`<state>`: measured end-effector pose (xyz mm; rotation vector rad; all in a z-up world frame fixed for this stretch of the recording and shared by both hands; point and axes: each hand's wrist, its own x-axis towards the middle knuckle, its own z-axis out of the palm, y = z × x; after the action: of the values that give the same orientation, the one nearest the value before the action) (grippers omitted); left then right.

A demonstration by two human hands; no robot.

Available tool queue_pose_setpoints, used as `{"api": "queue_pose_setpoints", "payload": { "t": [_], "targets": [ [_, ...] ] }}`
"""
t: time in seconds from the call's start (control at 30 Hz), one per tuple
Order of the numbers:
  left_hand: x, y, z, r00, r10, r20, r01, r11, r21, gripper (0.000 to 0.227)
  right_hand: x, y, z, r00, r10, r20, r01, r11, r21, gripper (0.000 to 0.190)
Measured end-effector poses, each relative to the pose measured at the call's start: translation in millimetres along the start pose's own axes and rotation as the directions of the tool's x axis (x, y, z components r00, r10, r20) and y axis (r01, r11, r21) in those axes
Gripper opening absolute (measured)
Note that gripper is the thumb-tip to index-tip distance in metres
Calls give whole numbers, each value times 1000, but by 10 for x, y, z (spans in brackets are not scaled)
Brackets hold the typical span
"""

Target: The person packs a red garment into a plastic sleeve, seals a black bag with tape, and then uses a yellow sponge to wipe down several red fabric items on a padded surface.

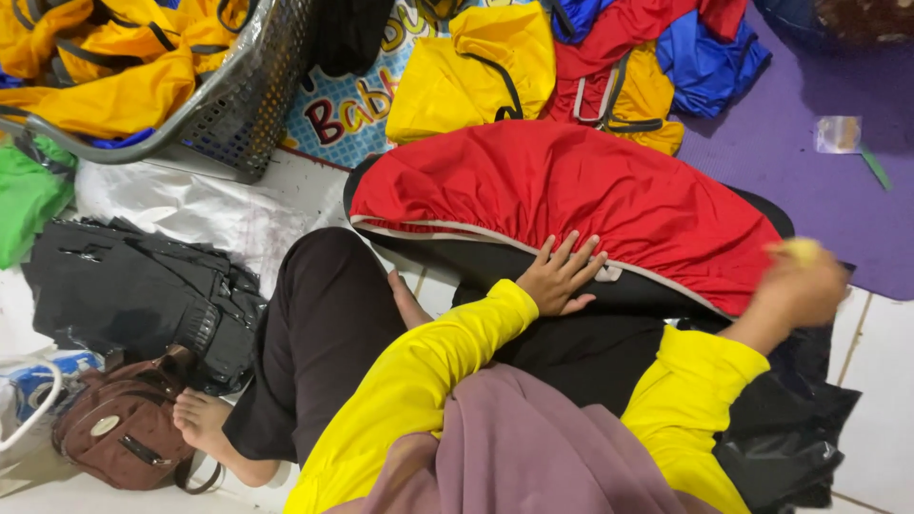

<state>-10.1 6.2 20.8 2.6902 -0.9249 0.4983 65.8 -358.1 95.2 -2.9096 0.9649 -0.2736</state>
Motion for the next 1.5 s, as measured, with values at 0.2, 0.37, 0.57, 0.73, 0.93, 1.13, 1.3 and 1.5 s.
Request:
{"api": "queue_pose_setpoints", "payload": {
  "t": [0.2,0.37,0.57,0.73,0.93,1.13,1.3,1.5],
  "targets": [
    [15,9,31,1000,9,-16,-9,1000,-4,80,-786,-243,-395,930,-132,-342,299,813,499,22],
    [-6,5,40,1000,2,-10,-2,1000,-17,81,-998,-221,47,895,-445,-22,432,856,285,37],
    [-17,-26,4,1000,4,-19,-4,1000,-19,82,-565,397,-176,891,-43,-452,74,996,50,28],
    [-70,-234,-624,999,20,-38,-25,991,-130,80,-975,-507,-640,888,-319,-331,443,787,430,26],
    [-703,-810,-794,934,-221,281,224,974,22,106,-1766,-1791,-242,597,-769,-228,693,352,629,48],
    [-639,-648,-804,782,-288,553,263,957,126,122,-1525,-2560,590,358,-922,-145,830,243,503,38],
    [-678,-617,-569,780,-302,548,241,953,183,127,-721,-2650,665,636,-670,-382,770,517,374,27],
    [-704,-503,-11,754,-337,564,255,941,222,108,-1970,-3035,51,543,-764,-348,754,262,602,20]
  ]
}}
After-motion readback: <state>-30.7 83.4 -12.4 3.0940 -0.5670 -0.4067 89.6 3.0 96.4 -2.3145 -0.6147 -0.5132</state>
